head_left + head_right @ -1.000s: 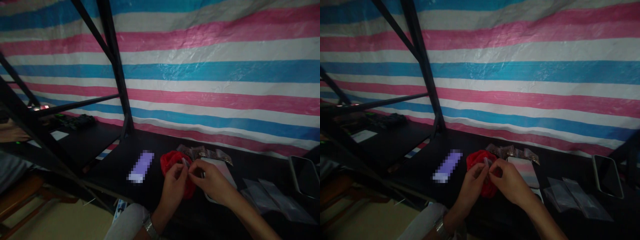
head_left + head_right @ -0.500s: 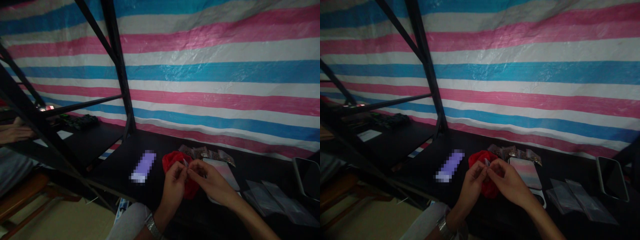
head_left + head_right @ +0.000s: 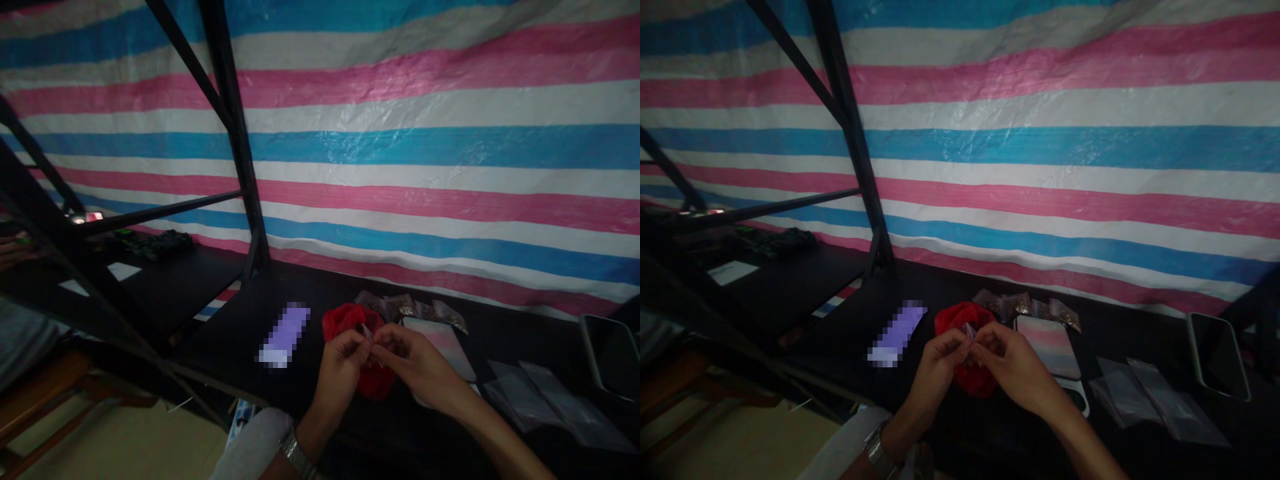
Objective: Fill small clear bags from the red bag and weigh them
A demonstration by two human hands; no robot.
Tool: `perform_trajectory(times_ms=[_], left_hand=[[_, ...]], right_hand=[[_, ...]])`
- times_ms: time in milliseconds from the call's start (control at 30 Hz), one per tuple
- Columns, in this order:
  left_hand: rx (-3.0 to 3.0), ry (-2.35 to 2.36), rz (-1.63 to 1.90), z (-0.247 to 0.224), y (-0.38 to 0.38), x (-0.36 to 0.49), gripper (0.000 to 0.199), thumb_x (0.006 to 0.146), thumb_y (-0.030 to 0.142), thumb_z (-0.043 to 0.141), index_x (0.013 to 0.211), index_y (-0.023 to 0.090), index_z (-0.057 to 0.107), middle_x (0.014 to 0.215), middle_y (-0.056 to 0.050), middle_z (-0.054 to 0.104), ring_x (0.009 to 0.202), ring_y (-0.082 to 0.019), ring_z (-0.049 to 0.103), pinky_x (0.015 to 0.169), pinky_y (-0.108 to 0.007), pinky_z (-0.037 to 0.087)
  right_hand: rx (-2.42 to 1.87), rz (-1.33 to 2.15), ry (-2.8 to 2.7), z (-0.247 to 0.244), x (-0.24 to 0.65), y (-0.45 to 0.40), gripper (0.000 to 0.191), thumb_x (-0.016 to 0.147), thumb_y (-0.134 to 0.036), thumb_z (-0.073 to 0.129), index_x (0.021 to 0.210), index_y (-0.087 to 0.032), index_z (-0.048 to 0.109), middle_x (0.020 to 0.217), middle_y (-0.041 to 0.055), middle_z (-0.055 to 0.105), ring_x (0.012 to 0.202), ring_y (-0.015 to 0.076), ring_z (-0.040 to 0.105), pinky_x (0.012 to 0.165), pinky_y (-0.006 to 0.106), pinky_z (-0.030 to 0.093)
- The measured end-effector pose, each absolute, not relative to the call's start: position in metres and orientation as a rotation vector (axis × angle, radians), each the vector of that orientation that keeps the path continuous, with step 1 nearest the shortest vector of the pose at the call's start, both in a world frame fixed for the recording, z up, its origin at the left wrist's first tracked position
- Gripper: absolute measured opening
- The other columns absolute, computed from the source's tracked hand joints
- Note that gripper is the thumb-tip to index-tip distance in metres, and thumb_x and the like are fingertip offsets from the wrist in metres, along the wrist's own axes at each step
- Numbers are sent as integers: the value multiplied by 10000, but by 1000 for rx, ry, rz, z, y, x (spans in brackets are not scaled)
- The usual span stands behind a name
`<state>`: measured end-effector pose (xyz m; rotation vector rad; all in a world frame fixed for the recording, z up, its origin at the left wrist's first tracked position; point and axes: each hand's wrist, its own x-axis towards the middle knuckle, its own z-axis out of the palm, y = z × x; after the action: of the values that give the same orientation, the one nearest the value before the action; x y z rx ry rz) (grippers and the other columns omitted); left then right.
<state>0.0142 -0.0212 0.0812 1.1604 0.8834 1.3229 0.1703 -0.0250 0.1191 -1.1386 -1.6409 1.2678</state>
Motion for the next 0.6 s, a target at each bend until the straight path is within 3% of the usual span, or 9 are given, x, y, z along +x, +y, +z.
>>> perform_trajectory(times_ms=[133,367,600], left_hand=[[1201,909,1309,82,-23,15,362,775,493,776,619,182,677,624,-28,659,621,-176,607,623,-288,495],[1352,1000,1328,85,-30,17,270,858,395,692,710,171,723,721,-42,700,704,-181,623,691,-283,485],[1425,1040,1330,82,-30,17,278,909,380,627,758,163,713,732,-29,688,697,-166,612,675,-265,467]], right_hand=[[-1166,1298,-1650,119,175,-24,253,872,-455,719,858,-204,695,812,20,732,777,188,667,733,296,497],[-1317,938,-1741,115,172,-24,160,884,-331,607,789,-211,652,715,-14,625,678,163,568,626,276,428],[-1304,851,-1863,113,174,-26,176,973,-327,540,883,-223,650,769,-6,668,692,172,611,638,277,441]])
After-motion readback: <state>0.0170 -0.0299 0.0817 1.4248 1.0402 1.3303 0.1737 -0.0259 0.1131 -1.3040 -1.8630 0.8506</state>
